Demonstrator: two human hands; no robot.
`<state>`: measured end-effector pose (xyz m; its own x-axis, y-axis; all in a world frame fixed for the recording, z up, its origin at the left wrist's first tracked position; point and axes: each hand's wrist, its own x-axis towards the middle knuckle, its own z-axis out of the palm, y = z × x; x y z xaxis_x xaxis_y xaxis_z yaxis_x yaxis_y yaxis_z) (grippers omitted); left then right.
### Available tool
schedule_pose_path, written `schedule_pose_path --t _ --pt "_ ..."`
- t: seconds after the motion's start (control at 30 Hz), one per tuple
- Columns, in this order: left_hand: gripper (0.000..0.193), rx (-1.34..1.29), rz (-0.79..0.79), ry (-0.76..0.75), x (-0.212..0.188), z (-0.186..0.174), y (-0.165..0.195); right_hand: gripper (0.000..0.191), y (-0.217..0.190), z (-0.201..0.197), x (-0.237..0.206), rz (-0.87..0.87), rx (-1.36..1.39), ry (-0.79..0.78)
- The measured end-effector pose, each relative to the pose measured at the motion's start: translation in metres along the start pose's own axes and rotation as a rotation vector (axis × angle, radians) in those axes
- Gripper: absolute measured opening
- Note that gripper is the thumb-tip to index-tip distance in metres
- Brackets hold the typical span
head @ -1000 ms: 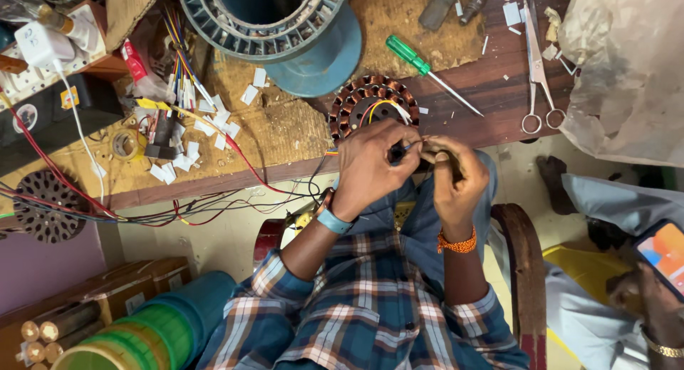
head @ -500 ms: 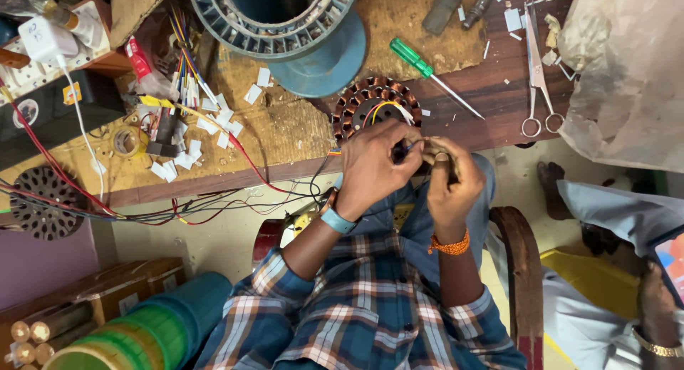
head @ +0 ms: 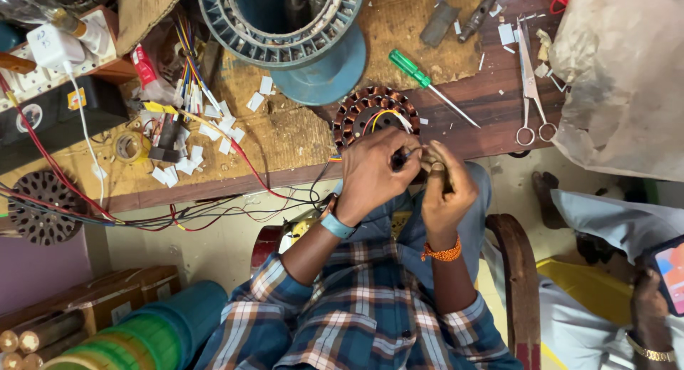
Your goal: The person sits at a workbench and repairs a motor stator by stripping wire insulation with pliers and wrapping connections with white tape. They handle the stator, wires, and tools throughout the process.
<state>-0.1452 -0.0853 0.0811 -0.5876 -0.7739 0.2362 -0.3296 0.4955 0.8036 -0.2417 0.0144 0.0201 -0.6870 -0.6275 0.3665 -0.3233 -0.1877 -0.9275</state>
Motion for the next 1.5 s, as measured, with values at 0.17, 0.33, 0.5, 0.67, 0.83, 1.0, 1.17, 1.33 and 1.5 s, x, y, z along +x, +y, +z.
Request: schedule_pose_path --t 0.17,0.33,0.5,0.67,0.83,1.0,1.17,1.33,1.5 --pt "0.012 0.008 0.019 -0.001 -0.001 0.0 -0.002 0.029 0.0 -0.002 0.0 -0.032 -0.05 -0.015" --pt "0.011 0.001 0.01 -0.004 -0.001 0.0 -0.002 0.028 0.003 -0.002 -0.001 -0.047 -0.045 -0.014" --pt "0.01 -0.001 0.031 0.001 -0.001 0.0 -0.002 0.026 0.006 -0.003 -0.003 -0.04 -0.024 -0.015" --pt "0.01 0.008 0.034 0.009 -0.002 0.0 -0.002 0.027 0.011 -0.003 -0.005 -0.042 -0.04 -0.009" --pt "0.01 0.002 0.011 0.009 -0.003 0.0 0.0 0.026 0.013 -0.003 -0.007 -0.061 -0.104 0.006" --pt "0.01 0.009 -0.008 0.012 0.001 -0.001 0.003 0.026 0.01 -0.001 -0.004 -0.046 -0.087 0.024" --pt "0.009 0.009 -0.002 0.029 0.001 -0.002 0.004 0.028 0.006 0.001 -0.005 -0.046 -0.089 0.025" --pt "0.009 0.011 0.01 0.025 0.001 -0.001 0.004 0.028 0.002 0.0 -0.006 -0.067 -0.046 0.004" --pt "0.01 0.002 0.04 0.018 0.0 -0.002 0.002 0.025 -0.007 -0.001 0.006 0.152 0.182 0.009"
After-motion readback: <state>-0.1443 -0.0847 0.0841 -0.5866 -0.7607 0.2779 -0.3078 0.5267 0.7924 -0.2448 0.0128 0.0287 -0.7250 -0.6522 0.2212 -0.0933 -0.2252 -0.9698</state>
